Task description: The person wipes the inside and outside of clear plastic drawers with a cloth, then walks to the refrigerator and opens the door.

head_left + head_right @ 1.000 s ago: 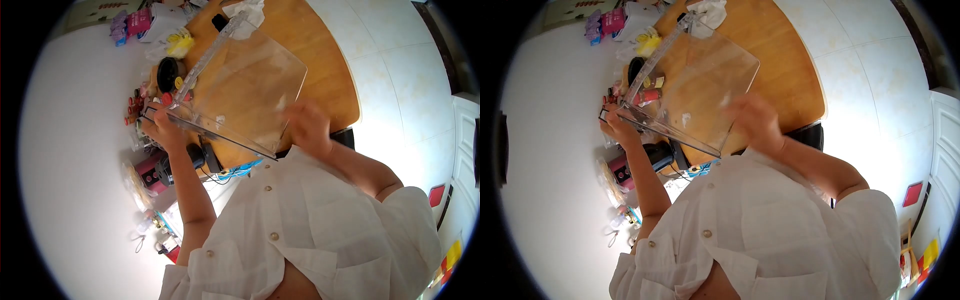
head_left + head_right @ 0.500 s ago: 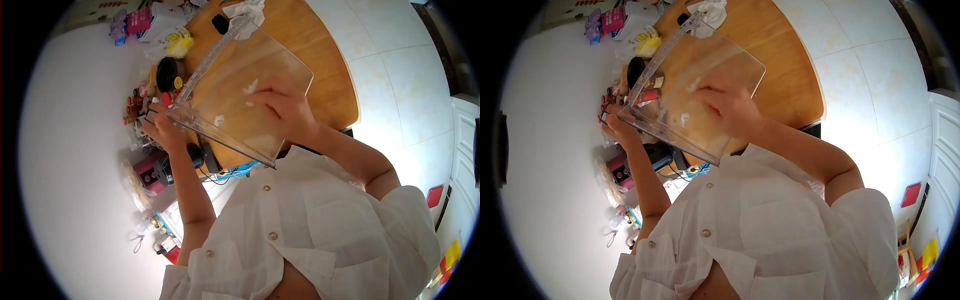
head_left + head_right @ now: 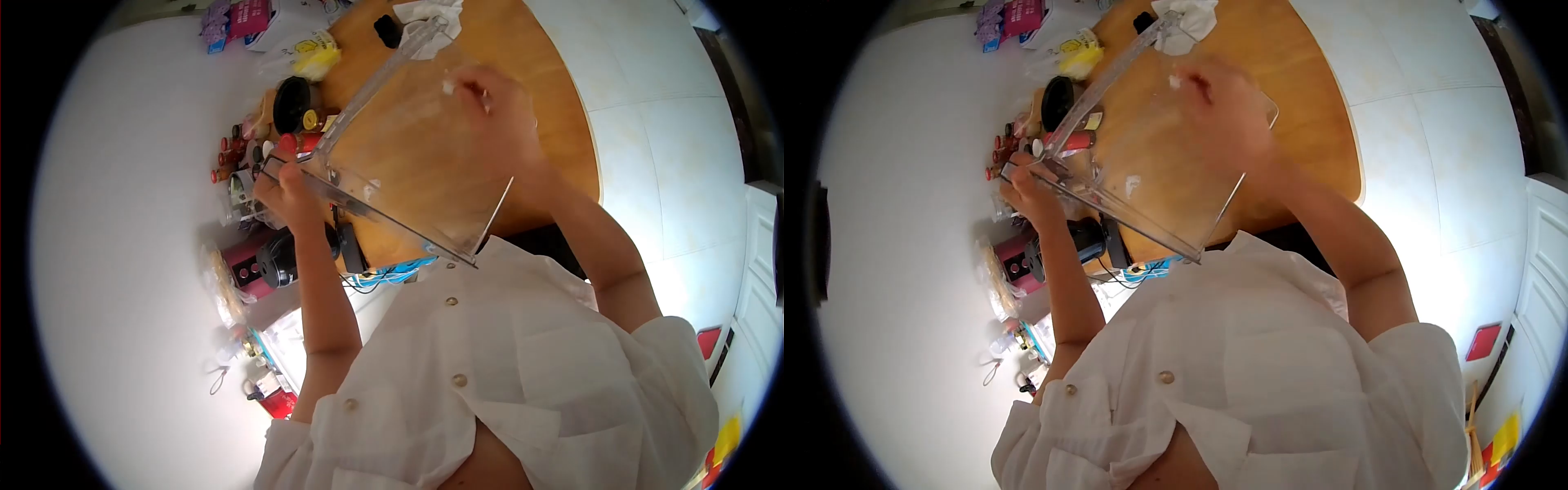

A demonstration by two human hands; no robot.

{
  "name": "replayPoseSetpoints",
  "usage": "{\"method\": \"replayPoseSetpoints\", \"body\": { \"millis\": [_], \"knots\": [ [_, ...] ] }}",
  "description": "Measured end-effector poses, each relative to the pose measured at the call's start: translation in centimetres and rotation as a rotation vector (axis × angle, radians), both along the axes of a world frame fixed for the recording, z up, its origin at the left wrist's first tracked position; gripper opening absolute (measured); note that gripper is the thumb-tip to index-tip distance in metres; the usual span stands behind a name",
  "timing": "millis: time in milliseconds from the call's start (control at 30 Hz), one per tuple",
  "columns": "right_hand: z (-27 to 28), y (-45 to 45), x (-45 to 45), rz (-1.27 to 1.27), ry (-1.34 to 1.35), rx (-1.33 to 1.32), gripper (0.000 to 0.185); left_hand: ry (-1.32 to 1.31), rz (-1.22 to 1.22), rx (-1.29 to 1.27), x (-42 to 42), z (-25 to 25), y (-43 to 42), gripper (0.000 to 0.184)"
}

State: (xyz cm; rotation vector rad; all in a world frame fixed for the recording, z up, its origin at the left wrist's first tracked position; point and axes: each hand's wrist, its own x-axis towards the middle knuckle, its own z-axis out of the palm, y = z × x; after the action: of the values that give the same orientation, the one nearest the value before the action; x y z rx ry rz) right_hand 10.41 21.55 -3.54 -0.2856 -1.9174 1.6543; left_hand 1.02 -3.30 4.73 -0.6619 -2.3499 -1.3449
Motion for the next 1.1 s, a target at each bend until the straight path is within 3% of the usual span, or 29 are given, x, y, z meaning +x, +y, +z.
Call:
{"method": "replayPoseSetpoints", "body": {
  "millis": [33,133,233,333,533,667,700,733,800,833,900,1000,1100],
  "knots": [
    [0.3,0.3,-0.7,-0.045,-0.067,-0.089,0.012,0.009,-0.029,-0.024,-0.2,0.2,0.0,0.063],
    [2.7,-3.4,-0.6,0.055,0.295,0.121,0.007,0.044,0.023,-0.011,0.3,0.1,1.1,0.067],
    [6.0,-5.8,0.6,0.271,0.263,-0.223,0.007,0.044,-0.009,-0.035,0.8,0.8,2.2,0.069],
    [6.5,-6.2,0.5,0.262,0.314,-0.184,0.008,0.054,-0.006,-0.053,1.0,0.8,2.0,0.070],
    [3.5,-3.8,6.0,0.434,0.240,0.017,0.014,0.022,0.039,0.012,0.5,-0.3,0.3,0.070],
    [-2.6,-0.3,10.5,0.310,0.059,0.209,0.025,0.035,-0.062,0.067,0.6,0.1,0.2,0.068],
    [-4.8,0.9,10.6,0.198,-0.015,0.170,0.022,0.010,-0.045,0.091,0.9,0.8,0.6,0.067],
    [-6.3,2.2,10.4,0.050,-0.287,-0.036,0.021,-0.015,-0.028,0.115,1.4,2.0,1.1,0.067],
    [-7.1,5.9,8.7,-0.211,-0.285,-0.429,0.021,0.030,-0.018,0.206,1.4,2.6,1.5,0.067],
    [-5.7,7.3,7.9,-0.238,-0.253,-0.436,0.025,0.098,-0.027,0.270,1.2,2.8,2.1,0.069],
    [-3.1,8.6,6.4,-0.074,-0.185,-0.477,0.036,0.051,-0.304,0.203,1.7,5.4,2.5,0.072],
    [-3.4,7.2,4.7,0.280,-0.280,-0.652,0.052,0.117,-0.372,0.125,0.4,6.3,2.6,0.079],
    [-2.7,8.5,3.9,0.640,-0.043,-0.980,0.066,0.124,-0.367,0.107,0.3,7.3,3.0,0.084]
  ]
}}
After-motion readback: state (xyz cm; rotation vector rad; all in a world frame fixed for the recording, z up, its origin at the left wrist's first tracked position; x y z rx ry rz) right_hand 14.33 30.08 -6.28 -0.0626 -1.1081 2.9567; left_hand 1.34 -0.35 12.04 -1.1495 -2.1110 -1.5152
